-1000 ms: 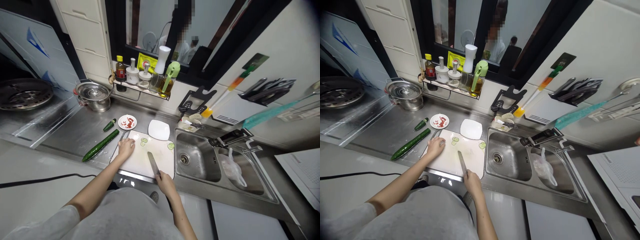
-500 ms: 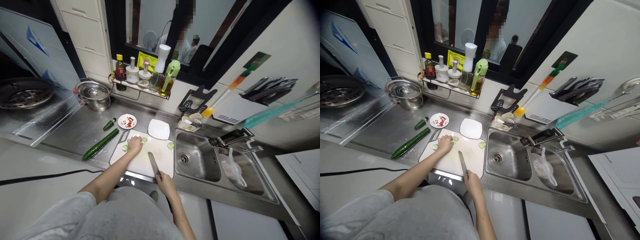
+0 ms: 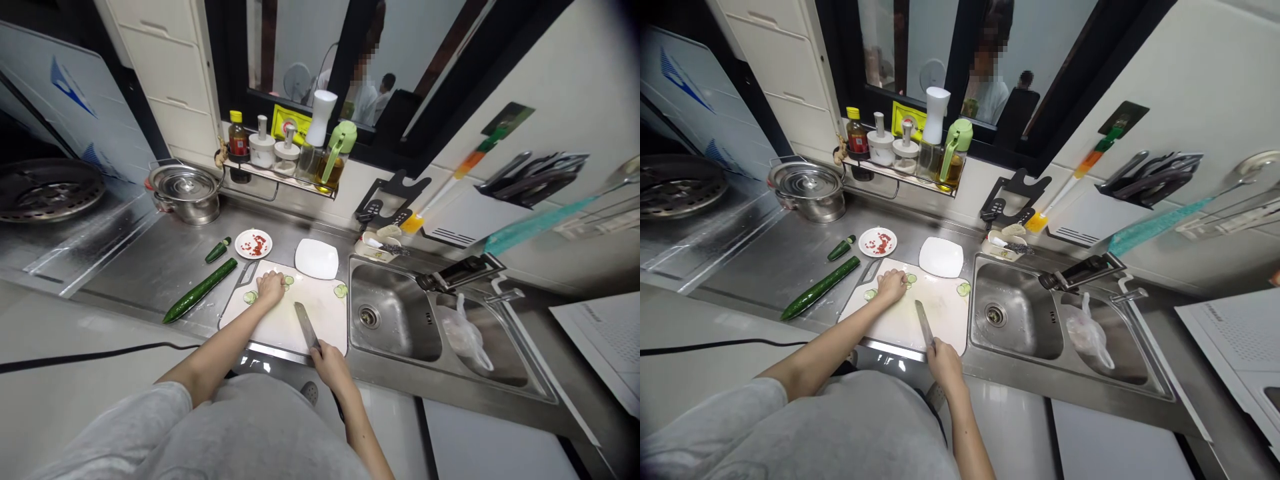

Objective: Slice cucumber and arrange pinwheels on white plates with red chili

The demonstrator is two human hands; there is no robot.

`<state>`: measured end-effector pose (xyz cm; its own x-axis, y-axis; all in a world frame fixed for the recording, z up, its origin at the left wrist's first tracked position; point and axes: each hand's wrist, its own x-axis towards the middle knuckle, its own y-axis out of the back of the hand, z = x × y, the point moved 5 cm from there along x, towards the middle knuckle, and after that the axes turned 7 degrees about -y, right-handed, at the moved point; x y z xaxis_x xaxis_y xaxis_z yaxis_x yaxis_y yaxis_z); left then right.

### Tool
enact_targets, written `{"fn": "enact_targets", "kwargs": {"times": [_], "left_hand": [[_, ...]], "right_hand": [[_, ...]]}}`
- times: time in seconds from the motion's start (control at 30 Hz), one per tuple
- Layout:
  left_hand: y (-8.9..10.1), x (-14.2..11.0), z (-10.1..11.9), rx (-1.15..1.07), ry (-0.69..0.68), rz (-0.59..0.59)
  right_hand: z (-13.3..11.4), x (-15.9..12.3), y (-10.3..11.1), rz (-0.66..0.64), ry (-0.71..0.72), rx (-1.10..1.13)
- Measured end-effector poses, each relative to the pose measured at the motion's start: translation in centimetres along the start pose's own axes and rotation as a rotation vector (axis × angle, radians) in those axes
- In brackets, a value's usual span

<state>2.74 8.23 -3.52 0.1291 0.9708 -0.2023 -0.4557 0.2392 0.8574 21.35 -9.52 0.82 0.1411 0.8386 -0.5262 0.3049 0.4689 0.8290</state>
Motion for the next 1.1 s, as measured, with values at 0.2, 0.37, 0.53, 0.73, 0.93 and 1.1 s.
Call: {"fn": "enact_targets", "kwargs": {"times": [0.2,0.37,0.53,0.73,0.93,1.1], "left_hand": [[0.3,-0.7,-0.8,-0.171,0.055,-0.038],[0.7,-2.6,-1.8,-0.223,0.075,-0.092],[0.9,-4.8,-2.6,-0.160,0.067,-0.153],[0.5,-6.7,-3.5,-0.027,0.052,-0.187],[1.1,-7.2,-3.8,0.074,-0.028,-0.108],[0.9,-7.0,-3.6,0.054,-0.067,-0.096]], "right_hand": [[0.2,-0.1,0.2,0.002,-0.005,0.001],[-0.1,-0.1,0.2,-0.028,-0.004,-0.015],[-1.0,-0.2,0.2,-0.050,0.007,-0.038],[-3.1,-0.6,-0.1,-0.060,0.055,-0.076],[-4.3,-0.6,-0.7,-0.057,0.095,-0.121],[-4.6,-0.4,-1.0,-0.069,0.098,-0.151]]}}
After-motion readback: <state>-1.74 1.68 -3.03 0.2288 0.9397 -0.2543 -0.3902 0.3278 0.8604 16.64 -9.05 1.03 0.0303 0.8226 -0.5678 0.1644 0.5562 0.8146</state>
